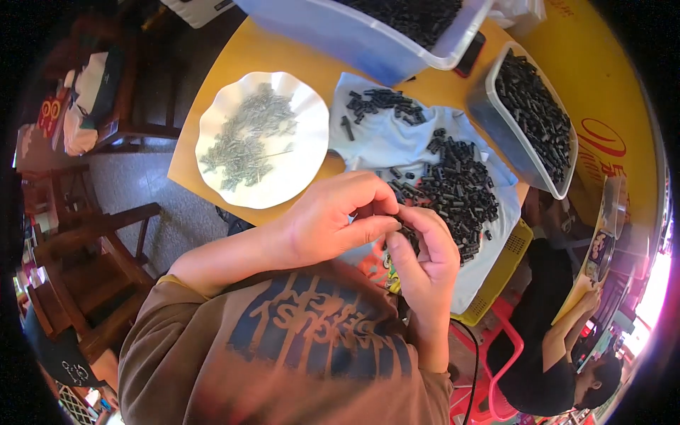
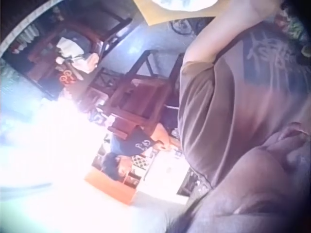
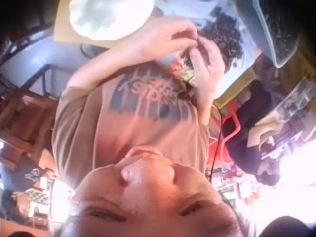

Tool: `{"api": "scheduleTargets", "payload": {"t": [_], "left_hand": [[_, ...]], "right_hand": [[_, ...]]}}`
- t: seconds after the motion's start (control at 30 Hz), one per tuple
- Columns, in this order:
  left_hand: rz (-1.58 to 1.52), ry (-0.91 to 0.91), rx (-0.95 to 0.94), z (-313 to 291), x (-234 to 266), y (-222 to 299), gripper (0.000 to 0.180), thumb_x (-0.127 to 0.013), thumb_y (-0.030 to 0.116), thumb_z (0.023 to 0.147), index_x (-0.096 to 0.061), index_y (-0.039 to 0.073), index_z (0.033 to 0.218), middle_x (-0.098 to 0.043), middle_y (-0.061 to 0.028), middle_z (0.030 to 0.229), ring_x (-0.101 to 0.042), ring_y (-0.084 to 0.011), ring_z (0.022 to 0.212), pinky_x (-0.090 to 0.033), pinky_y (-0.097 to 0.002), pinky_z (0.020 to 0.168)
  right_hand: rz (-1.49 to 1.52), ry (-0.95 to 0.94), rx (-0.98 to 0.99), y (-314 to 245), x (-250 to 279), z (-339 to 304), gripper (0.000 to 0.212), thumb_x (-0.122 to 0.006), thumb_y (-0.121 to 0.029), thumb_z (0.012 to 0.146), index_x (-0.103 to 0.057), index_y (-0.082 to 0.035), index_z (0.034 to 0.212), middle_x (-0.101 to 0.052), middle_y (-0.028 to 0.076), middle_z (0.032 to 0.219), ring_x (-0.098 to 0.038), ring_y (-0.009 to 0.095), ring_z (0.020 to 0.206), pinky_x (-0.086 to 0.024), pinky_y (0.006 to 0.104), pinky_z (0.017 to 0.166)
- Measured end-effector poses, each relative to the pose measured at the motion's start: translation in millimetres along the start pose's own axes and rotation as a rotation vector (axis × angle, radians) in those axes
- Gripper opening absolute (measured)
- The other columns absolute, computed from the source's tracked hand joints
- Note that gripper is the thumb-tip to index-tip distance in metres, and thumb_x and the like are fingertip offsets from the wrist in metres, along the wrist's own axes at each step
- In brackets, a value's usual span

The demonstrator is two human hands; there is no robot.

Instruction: The person assembles plastic nozzle components by inserting small springs from a plate into the plastic pieces by hand and placing the assembled components onto a cloth.

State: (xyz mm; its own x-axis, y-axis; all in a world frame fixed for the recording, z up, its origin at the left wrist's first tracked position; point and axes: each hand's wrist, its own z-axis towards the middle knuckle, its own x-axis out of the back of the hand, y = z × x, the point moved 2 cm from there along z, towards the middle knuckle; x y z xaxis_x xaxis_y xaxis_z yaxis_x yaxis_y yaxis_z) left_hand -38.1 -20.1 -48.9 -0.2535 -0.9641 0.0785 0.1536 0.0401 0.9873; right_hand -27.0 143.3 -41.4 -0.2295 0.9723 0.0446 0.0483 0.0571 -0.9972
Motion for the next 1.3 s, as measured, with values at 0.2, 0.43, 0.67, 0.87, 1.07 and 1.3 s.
{"api": "scheduleTargets", "payload": {"t": [0.2, 0.43, 0.67, 0.87, 1.07, 1.3], "left_hand": [[0.138, 0.048, -0.008, -18.7, 23.6, 2.2, 0.012, -0.066, 0.008, 0.081, -0.059, 0.003, 0.09, -0.058, -0.0075, 0.079, -0.056, -0.0203, 0.066, -0.044, -0.0291, 0.058], [0.907, 0.139, -0.076, -25.2, 97.4, -20.3, 0.015, -0.063, 0.003, 0.074, -0.063, 0.004, 0.09, -0.06, -0.0097, 0.084, -0.059, -0.0288, 0.076, -0.045, -0.0371, 0.066], [1.089, -0.102, -0.123, -18.8, 100.8, -29.4, 0.015, -0.06, 0.006, 0.075, -0.064, 0.005, 0.089, -0.061, -0.0085, 0.086, -0.057, -0.0289, 0.077, -0.046, -0.0391, 0.069], [1.136, -0.148, -0.03, -11.8, 101.8, -34.8, 0.01, -0.057, 0.01, 0.076, -0.06, 0.004, 0.084, -0.057, -0.01, 0.08, -0.057, -0.0292, 0.075, -0.044, -0.04, 0.067], [0.96, -0.056, -0.064, -11.8, 98.0, -27.6, 0.007, -0.059, 0.005, 0.078, -0.057, 0.001, 0.084, -0.058, -0.0109, 0.083, -0.055, -0.0277, 0.069, -0.045, -0.0362, 0.063], [-0.116, 0.117, 0.015, -15.2, 48.5, 31.2, 0.012, -0.055, -0.004, 0.078, -0.056, 0.003, 0.088, -0.054, -0.011, 0.096, -0.052, -0.0162, 0.087, -0.042, -0.0263, 0.077]], "right_hand": [[-0.144, -0.063, 0.045, 4.2, -15.3, 6.9, 0.022, -0.066, 0.006, 0.074, -0.062, 0.005, 0.095, -0.061, 0.011, 0.092, -0.057, 0.015, 0.081, -0.045, 0.0256, 0.073], [-0.091, -0.137, -0.001, 6.4, -12.6, 9.8, 0.018, -0.065, 0.0, 0.078, -0.063, 0.004, 0.095, -0.062, 0.01, 0.09, -0.056, 0.015, 0.078, -0.044, 0.0253, 0.069], [0.283, -0.15, -0.223, 8.7, -9.5, 5.3, 0.018, -0.06, 0.0, 0.083, -0.062, 0.004, 0.101, -0.058, 0.008, 0.095, -0.057, 0.012, 0.085, -0.045, 0.0234, 0.074], [0.385, -0.16, -0.244, 13.9, -6.5, 5.5, 0.017, -0.06, 0.001, 0.083, -0.061, 0.006, 0.1, -0.058, 0.008, 0.096, -0.057, 0.012, 0.087, -0.044, 0.0238, 0.077], [0.48, -0.163, -0.253, 13.9, -7.8, 4.9, 0.017, -0.061, 0.001, 0.083, -0.061, 0.005, 0.1, -0.059, 0.008, 0.095, -0.056, 0.013, 0.09, -0.044, 0.0257, 0.08], [0.575, -0.302, -0.238, -4.2, -11.5, 13.0, 0.017, -0.061, 0.0, 0.084, -0.062, 0.003, 0.101, -0.061, 0.009, 0.096, -0.057, 0.014, 0.091, -0.044, 0.027, 0.082]]}}
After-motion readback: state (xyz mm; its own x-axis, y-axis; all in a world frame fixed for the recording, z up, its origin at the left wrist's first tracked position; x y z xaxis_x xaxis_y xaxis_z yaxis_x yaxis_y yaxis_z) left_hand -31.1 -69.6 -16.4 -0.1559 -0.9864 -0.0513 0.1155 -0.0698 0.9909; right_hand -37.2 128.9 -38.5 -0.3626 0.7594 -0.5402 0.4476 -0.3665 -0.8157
